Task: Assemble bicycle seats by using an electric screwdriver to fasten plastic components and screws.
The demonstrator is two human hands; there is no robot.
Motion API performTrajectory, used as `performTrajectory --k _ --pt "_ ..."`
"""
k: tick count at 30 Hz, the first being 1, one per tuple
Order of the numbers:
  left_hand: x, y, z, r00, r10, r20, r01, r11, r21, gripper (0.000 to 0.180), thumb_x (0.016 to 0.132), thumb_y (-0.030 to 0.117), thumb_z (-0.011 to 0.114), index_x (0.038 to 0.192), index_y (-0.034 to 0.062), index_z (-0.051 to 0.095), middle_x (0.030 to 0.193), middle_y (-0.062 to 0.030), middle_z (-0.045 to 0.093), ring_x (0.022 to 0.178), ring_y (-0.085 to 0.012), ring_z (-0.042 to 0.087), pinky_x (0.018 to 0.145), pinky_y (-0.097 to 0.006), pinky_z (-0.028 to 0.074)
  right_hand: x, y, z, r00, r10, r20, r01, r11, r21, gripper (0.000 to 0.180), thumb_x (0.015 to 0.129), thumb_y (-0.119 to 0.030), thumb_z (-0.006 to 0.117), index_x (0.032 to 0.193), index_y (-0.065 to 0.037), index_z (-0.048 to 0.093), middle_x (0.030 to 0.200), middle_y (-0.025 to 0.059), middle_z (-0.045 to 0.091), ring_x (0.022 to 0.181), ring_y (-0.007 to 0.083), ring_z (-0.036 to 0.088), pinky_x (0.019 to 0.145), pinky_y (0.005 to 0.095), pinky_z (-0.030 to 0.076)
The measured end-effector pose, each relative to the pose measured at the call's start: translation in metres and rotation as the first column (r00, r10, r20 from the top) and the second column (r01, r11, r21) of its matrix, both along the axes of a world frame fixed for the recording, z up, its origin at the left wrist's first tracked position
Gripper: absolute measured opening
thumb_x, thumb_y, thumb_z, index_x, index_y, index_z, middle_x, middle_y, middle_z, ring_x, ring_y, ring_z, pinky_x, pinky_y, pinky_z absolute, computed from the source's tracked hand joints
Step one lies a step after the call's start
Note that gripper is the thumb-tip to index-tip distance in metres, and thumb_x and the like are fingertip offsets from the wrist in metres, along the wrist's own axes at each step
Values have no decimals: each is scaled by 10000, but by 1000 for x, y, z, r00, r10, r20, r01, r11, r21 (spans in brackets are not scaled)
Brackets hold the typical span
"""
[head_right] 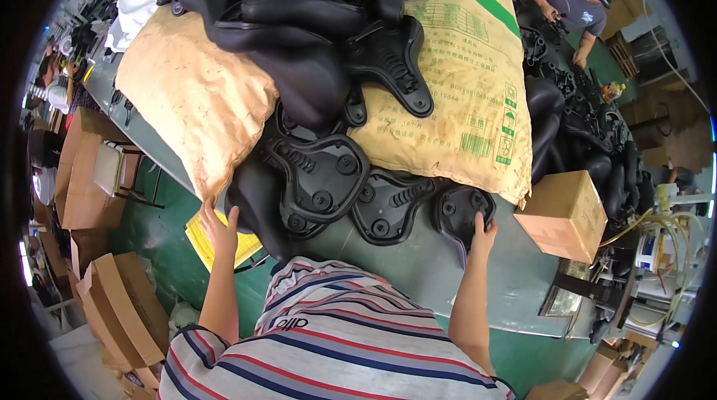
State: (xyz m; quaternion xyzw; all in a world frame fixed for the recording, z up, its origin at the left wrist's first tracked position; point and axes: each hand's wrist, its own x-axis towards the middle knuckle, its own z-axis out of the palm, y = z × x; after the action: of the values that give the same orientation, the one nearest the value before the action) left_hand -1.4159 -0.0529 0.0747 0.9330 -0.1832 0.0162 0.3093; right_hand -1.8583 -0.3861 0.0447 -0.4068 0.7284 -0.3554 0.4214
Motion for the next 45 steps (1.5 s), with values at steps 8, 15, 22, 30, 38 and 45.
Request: performTrajectory --k 8,15,22,30,38,45 --pt "-59 -27 4 413 57 -909 -795 509 -330 806 783 287 699 1392 152 187 1189 -151 502 938 -271 583 686 -347 497 -48 27 -6 980 168 106 -192 936 294 614 762 -329 673 1167 91 481 1093 175 585 951 249 595 833 338 470" --pt "-64 -26 -23 252 -381 -890 -851 351 -391 575 812 392 645 1274 192 367 1073 -75 595 850 -218 622 615 -320 503 92 29 150 661 285 694 -190 958 -213 462 866 -265 534 1202 49 492 1156 150 566 1021 249 583 903 370 474" --pt "-77 -53 -2 134 -527 -839 -749 500 -434 647 816 586 538 1269 130 459 1212 -29 553 1109 -221 522 963 -389 375 237 -76 191 400 718 569 -545 686 -482 455 905 -495 449 993 -56 531 869 65 567 812 187 551 720 349 461" --pt "-69 -15 -19 -1 -584 -812 -526 691 -497 809 815 651 453 1376 84 317 1391 -87 387 1261 -258 382 1045 -434 272 247 109 57 731 601 322 -650 757 63 606 743 -313 702 1206 -14 451 1018 105 590 879 205 574 731 334 476" --pt "-88 -36 -34 57 -688 -723 -748 450 -488 573 848 333 555 1295 58 327 1277 -145 448 1177 -326 449 982 -515 377 227 122 33 727 502 469 -529 845 -86 652 749 -122 691 1290 0 348 1192 139 516 1089 228 509 911 325 422" --pt "-127 -24 -10 395 -601 -695 -230 668 -708 463 764 115 677 1159 10 459 1042 -91 546 798 -179 577 564 -255 470 207 134 69 535 179 826 -306 952 -8 757 783 -30 606 1404 -137 188 1289 91 424 1151 227 447 966 355 371"
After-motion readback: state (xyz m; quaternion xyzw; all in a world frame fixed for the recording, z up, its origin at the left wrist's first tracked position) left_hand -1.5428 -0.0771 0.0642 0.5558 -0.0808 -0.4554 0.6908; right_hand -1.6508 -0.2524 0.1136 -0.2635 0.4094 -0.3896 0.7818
